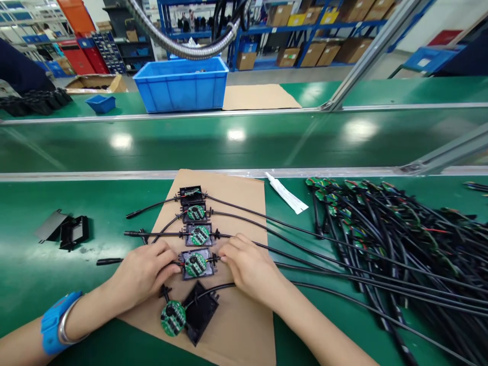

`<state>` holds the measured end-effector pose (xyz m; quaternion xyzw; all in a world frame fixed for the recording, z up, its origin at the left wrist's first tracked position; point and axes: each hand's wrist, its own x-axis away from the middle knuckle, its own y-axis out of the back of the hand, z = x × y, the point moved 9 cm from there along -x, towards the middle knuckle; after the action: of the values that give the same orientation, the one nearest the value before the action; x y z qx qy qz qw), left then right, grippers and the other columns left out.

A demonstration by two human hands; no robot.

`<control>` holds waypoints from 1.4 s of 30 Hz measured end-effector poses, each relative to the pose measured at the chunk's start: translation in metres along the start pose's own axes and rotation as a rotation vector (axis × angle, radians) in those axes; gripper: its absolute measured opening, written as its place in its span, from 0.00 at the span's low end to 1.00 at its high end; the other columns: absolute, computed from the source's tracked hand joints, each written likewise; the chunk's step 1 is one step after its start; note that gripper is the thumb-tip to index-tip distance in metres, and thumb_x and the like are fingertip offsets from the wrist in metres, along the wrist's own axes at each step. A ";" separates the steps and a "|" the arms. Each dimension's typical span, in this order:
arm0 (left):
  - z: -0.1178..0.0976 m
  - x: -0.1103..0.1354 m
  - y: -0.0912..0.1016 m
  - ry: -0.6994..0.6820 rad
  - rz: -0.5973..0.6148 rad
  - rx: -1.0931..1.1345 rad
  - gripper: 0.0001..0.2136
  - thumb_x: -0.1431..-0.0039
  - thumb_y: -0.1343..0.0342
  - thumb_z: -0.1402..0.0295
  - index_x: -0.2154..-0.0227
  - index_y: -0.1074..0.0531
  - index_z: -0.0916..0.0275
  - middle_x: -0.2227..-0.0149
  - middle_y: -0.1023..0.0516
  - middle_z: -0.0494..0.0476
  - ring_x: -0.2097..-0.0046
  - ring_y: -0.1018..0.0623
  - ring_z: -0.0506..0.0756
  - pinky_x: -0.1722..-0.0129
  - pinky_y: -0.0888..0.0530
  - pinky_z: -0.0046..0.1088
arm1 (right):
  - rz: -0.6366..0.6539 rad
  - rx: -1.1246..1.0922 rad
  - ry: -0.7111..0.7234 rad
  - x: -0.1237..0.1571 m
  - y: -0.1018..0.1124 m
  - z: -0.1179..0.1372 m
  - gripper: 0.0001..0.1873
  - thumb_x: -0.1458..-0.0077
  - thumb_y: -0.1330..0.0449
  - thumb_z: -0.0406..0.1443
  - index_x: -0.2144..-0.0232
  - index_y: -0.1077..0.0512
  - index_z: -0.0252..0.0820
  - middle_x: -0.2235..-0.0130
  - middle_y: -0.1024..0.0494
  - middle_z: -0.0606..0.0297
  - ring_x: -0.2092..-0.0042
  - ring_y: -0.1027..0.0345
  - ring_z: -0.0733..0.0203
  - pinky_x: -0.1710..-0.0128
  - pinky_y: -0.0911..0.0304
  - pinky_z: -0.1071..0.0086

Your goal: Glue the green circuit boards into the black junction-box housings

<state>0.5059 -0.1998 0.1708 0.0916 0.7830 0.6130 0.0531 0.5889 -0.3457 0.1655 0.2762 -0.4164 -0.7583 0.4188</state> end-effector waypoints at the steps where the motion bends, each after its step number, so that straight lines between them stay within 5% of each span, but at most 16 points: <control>1: -0.001 0.000 0.005 -0.006 -0.043 -0.033 0.10 0.33 0.53 0.62 0.63 0.30 0.61 0.62 0.27 0.58 0.62 0.27 0.58 0.64 0.32 0.35 | -0.027 0.063 0.020 0.001 0.000 0.002 0.12 0.39 0.52 0.29 0.66 0.29 0.41 0.65 0.27 0.59 0.60 0.37 0.56 0.61 0.39 0.63; 5: -0.012 0.013 0.026 -0.217 -0.187 0.039 0.09 0.35 0.52 0.68 0.55 0.31 0.61 0.57 0.28 0.60 0.55 0.30 0.60 0.58 0.37 0.40 | -0.154 0.182 0.079 0.014 0.011 0.017 0.12 0.40 0.51 0.27 0.69 0.29 0.40 0.67 0.29 0.58 0.63 0.40 0.57 0.64 0.42 0.63; 9: -0.004 0.027 0.017 -0.292 -0.068 0.102 0.09 0.41 0.53 0.74 0.61 0.30 0.63 0.59 0.28 0.60 0.57 0.31 0.60 0.59 0.39 0.40 | -0.039 0.020 0.151 0.025 0.003 0.037 0.07 0.40 0.48 0.31 0.66 0.30 0.40 0.66 0.30 0.60 0.63 0.42 0.57 0.64 0.43 0.63; 13: -0.003 0.041 0.029 -0.351 -0.156 0.053 0.10 0.39 0.55 0.80 0.62 0.31 0.62 0.60 0.25 0.57 0.52 0.31 0.59 0.53 0.39 0.40 | -0.030 -0.065 0.145 0.031 0.000 0.038 0.10 0.38 0.52 0.30 0.65 0.31 0.41 0.66 0.30 0.60 0.62 0.40 0.57 0.64 0.42 0.64; 15: -0.009 0.050 0.041 -0.355 -0.195 0.089 0.09 0.39 0.54 0.80 0.61 0.31 0.63 0.63 0.25 0.57 0.55 0.29 0.58 0.53 0.37 0.39 | -0.049 -0.121 0.120 0.034 0.005 0.030 0.10 0.37 0.53 0.30 0.65 0.33 0.41 0.66 0.30 0.61 0.63 0.39 0.59 0.65 0.41 0.66; 18: -0.028 0.064 0.050 -0.305 -0.188 0.114 0.07 0.37 0.53 0.76 0.60 0.33 0.63 0.70 0.27 0.54 0.69 0.30 0.54 0.66 0.34 0.32 | -0.045 -0.096 0.075 0.039 0.010 0.017 0.10 0.36 0.54 0.31 0.65 0.33 0.41 0.67 0.31 0.62 0.64 0.38 0.61 0.66 0.41 0.68; 24: -0.062 0.083 -0.003 -0.193 0.081 0.153 0.08 0.36 0.56 0.73 0.68 0.34 0.61 0.71 0.27 0.54 0.74 0.27 0.53 0.75 0.32 0.26 | -0.110 0.152 0.102 0.039 0.009 0.012 0.12 0.36 0.53 0.30 0.69 0.32 0.40 0.69 0.31 0.61 0.66 0.38 0.60 0.67 0.42 0.69; 28: -0.043 0.082 -0.020 -0.099 0.055 0.179 0.08 0.36 0.59 0.74 0.66 0.35 0.61 0.71 0.28 0.54 0.73 0.26 0.55 0.75 0.31 0.30 | -0.115 0.226 0.121 0.043 0.004 0.020 0.13 0.37 0.53 0.30 0.69 0.31 0.39 0.69 0.31 0.60 0.66 0.39 0.59 0.67 0.43 0.67; 32: -0.017 0.075 -0.001 -0.036 -0.077 0.020 0.08 0.35 0.58 0.74 0.64 0.34 0.61 0.71 0.29 0.54 0.71 0.27 0.57 0.73 0.32 0.33 | -0.022 0.186 0.115 0.051 -0.001 0.022 0.13 0.39 0.54 0.27 0.73 0.35 0.40 0.70 0.33 0.61 0.68 0.42 0.60 0.70 0.45 0.67; 42: -0.011 0.070 0.005 -0.009 -0.125 -0.033 0.10 0.36 0.57 0.75 0.69 0.31 0.62 0.70 0.30 0.56 0.69 0.31 0.57 0.70 0.33 0.34 | -0.086 0.221 0.100 0.054 -0.006 0.017 0.11 0.39 0.53 0.29 0.71 0.34 0.40 0.69 0.32 0.60 0.67 0.40 0.58 0.67 0.44 0.65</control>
<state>0.4357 -0.1942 0.1803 0.0444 0.7767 0.6208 0.0964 0.5465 -0.3841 0.1656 0.3758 -0.4638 -0.7103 0.3730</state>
